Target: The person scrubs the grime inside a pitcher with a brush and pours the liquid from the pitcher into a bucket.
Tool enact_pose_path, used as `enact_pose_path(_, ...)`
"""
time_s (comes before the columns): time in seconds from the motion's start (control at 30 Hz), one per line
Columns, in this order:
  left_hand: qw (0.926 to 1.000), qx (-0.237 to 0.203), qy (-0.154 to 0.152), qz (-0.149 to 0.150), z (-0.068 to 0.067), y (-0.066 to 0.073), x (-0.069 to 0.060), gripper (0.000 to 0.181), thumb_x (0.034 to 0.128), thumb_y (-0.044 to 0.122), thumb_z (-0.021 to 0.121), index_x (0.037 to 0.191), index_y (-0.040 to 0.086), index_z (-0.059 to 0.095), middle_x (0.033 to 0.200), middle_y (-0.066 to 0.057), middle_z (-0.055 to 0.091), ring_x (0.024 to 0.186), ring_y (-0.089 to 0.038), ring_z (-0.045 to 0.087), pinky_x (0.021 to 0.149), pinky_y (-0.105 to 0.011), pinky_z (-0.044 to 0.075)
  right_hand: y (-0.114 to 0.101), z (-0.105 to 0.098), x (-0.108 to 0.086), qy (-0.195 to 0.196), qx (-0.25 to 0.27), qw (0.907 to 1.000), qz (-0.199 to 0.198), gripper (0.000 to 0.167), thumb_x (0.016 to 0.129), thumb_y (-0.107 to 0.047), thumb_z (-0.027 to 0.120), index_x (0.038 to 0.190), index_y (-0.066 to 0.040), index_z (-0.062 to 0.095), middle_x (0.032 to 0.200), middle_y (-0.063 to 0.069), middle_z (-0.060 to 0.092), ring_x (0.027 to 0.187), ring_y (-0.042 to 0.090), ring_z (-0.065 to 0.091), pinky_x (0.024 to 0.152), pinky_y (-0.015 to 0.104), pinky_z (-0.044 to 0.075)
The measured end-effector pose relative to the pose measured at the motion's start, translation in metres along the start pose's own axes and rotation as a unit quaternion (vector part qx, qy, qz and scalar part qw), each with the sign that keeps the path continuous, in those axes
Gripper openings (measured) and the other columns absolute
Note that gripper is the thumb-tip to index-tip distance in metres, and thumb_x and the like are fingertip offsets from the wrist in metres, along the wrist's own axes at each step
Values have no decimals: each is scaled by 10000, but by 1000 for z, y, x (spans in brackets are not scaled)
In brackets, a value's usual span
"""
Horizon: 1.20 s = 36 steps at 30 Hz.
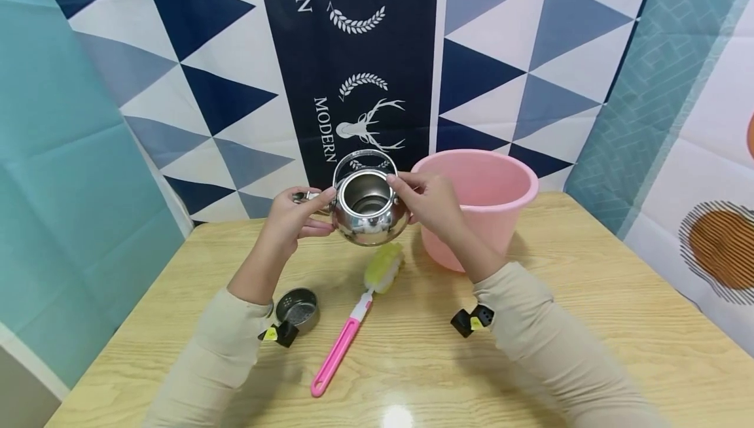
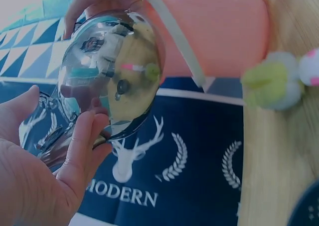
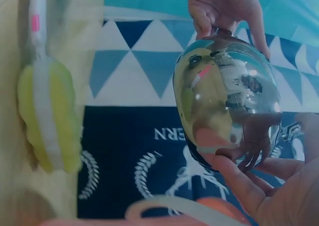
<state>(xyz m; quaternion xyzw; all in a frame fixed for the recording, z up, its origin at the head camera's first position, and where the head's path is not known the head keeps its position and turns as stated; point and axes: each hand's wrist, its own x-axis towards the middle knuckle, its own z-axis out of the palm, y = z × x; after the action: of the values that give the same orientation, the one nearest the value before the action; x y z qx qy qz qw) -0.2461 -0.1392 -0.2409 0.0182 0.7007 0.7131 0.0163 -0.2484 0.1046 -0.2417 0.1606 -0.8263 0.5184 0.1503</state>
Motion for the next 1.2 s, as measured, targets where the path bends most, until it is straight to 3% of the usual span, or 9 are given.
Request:
enact_pose_path(0.33, 9990, 292, 186, -271, -25, -14, 2, 722, 884, 324, 723, 1401, -26, 359, 1216, -222, 515, 576, -220, 692, 635, -348, 579, 13, 36, 2, -401, 244, 9980, 430, 487, 979, -459, 547, 1254, -70, 646, 842, 92, 687, 582, 186, 620, 599, 449, 563)
enact_pose_path(0.53, 9963, 540, 332, -588, -35, -17, 8, 870, 862, 377, 739, 1490, 10, 261, 1173, -225, 519, 609, -225, 698, 649, -349, 579, 16, 51, 8, -482, 452, 9930, 980, 511, 980, -454, 541, 1235, -17, 611, 881, 129, 674, 632, 173, 627, 598, 412, 575)
enact_pose_path(0.8, 9908, 873, 410, -949, -49, -25, 23, 821, 849, 443, 736, 1408, -37, 373, 1023, -199, 578, 618, -188, 698, 643, -315, 577, 25, 70, 22, -658, 1120, 9741, 1851, 451, 967, -423, 568, 1133, -5, 602, 841, 101, 638, 699, 172, 608, 615, 402, 581)
enact_pose_path(0.93, 9885, 923, 420, -1118, -54, -30, 29, 904, 841, 456, 739, 1458, -42, 304, 1072, -219, 572, 640, -185, 697, 648, -310, 577, 30, 80, 28, -775, 1313, 9642, 2169, 418, 980, -380, 553, 1121, 11, 595, 837, 95, 599, 704, 186, 586, 633, 411, 581)
enact_pose_path(1.1, 9858, 913, 436, -1341, -59, -38, 35, 1029, 839, 449, 742, 1517, -46, 146, 1129, -237, 560, 644, -173, 689, 652, -297, 576, 36, 93, 30, -904, 1415, 9572, 2358, 399, 994, -346, 529, 1107, 31, 595, 845, 113, 603, 754, 215, 584, 756, 507, 558)
enact_pose_path(1.2, 9847, 858, 431, -1454, -62, -44, 37, 966, 849, 423, 739, 1493, -60, 206, 1104, -237, 570, 629, -176, 687, 646, -298, 576, 39, 100, 29, -984, 1569, 9505, 2494, 403, 1002, -323, 514, 1132, 52, 589, 879, 151, 632, 858, 255, 609, 825, 542, 528)
